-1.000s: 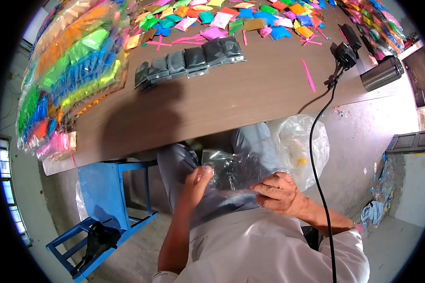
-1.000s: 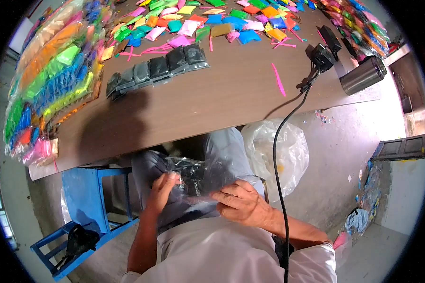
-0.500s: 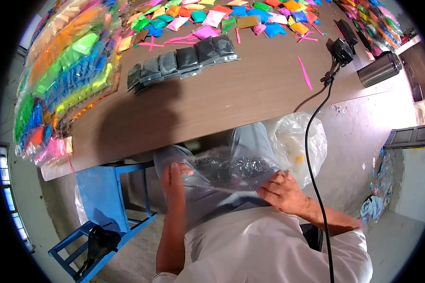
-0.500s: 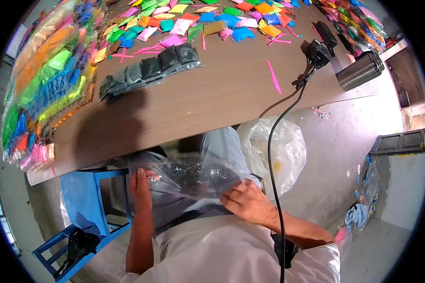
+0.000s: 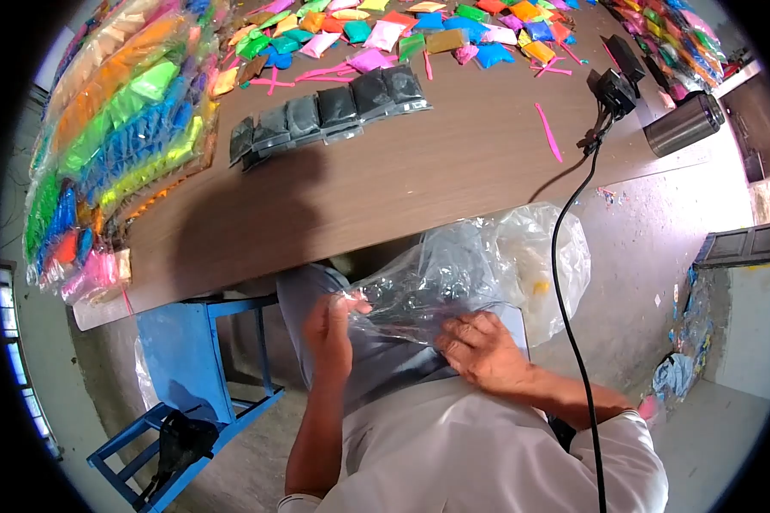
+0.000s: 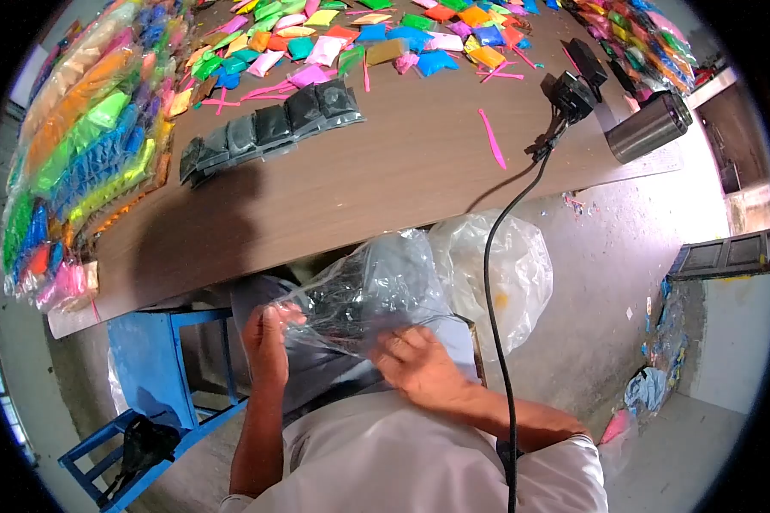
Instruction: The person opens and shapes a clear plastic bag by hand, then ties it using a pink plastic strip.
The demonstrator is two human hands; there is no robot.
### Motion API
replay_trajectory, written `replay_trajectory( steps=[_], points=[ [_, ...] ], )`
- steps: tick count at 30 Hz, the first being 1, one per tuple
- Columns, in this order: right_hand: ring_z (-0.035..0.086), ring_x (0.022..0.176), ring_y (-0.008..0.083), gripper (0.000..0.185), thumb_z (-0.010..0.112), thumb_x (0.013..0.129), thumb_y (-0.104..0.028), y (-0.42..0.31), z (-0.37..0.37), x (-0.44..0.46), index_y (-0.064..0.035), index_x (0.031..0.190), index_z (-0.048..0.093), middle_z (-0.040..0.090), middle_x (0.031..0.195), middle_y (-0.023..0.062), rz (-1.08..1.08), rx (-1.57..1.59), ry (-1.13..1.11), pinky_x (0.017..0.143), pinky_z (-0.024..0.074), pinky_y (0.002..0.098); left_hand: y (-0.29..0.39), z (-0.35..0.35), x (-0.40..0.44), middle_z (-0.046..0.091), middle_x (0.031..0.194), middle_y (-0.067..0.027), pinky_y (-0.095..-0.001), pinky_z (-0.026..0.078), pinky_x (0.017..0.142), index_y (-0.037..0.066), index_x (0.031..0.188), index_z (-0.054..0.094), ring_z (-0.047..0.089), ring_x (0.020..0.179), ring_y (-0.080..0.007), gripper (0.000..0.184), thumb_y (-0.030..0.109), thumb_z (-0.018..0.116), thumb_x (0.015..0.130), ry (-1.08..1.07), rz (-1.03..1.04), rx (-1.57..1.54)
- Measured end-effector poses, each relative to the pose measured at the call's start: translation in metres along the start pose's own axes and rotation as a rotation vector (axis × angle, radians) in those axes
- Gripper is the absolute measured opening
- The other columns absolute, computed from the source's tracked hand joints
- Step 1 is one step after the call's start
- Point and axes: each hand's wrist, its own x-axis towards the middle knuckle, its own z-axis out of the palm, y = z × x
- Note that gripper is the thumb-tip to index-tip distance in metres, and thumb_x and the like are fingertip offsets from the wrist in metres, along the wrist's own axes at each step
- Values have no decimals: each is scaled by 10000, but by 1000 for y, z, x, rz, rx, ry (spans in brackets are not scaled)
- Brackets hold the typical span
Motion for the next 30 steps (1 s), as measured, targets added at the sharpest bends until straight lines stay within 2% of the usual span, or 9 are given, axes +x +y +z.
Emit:
replay_trajectory(
  steps=[3,6,22,25,28,30],
  points=[
    [559,1025,272,307,688,719,-148,-10,6,4,-58,1011,661,612,1130,113,-58,10,53,798,462,394,1,3,-1,665,830,-89,-300,449,824,0,883,618,602,840,-149,293,189,423,992,-12,22,5],
    [559,1031,263,301,607,742,-150,-17,1,8,-57,1025,651,609,1156,106,-146,34,-28,796,465,385,6,4,-2,666,838,-83,-290,440,815,5,879,624,592,838,-140,303,199,422,993,-19,18,45],
    [598,993,249,258,614,727,-133,-20,10,4,-38,960,670,635,1121,118,-181,67,-79,790,476,358,-4,2,-6,668,891,-91,-286,455,815,-21,951,639,604,826,-145,308,190,420,997,-140,130,-34],
    [601,988,254,238,628,722,-133,-21,10,4,-44,940,662,637,1098,120,-169,75,-84,788,476,364,-4,3,-7,666,902,-101,-295,458,824,-18,925,635,606,833,-152,312,185,410,999,-140,123,-57],
    [597,999,271,200,644,755,-133,-22,11,4,-40,932,634,636,1065,130,-67,118,-84,807,475,392,-9,2,-6,666,907,-111,-300,463,820,-12,886,620,606,831,-152,327,191,392,1004,-101,82,-78],
    [621,907,304,166,628,845,-118,-18,13,9,-34,975,568,627,1031,161,48,209,15,767,495,387,-13,-1,-4,663,894,-109,-296,466,804,-5,876,612,607,814,-150,332,198,384,1007,-83,61,-53]
  ],
)
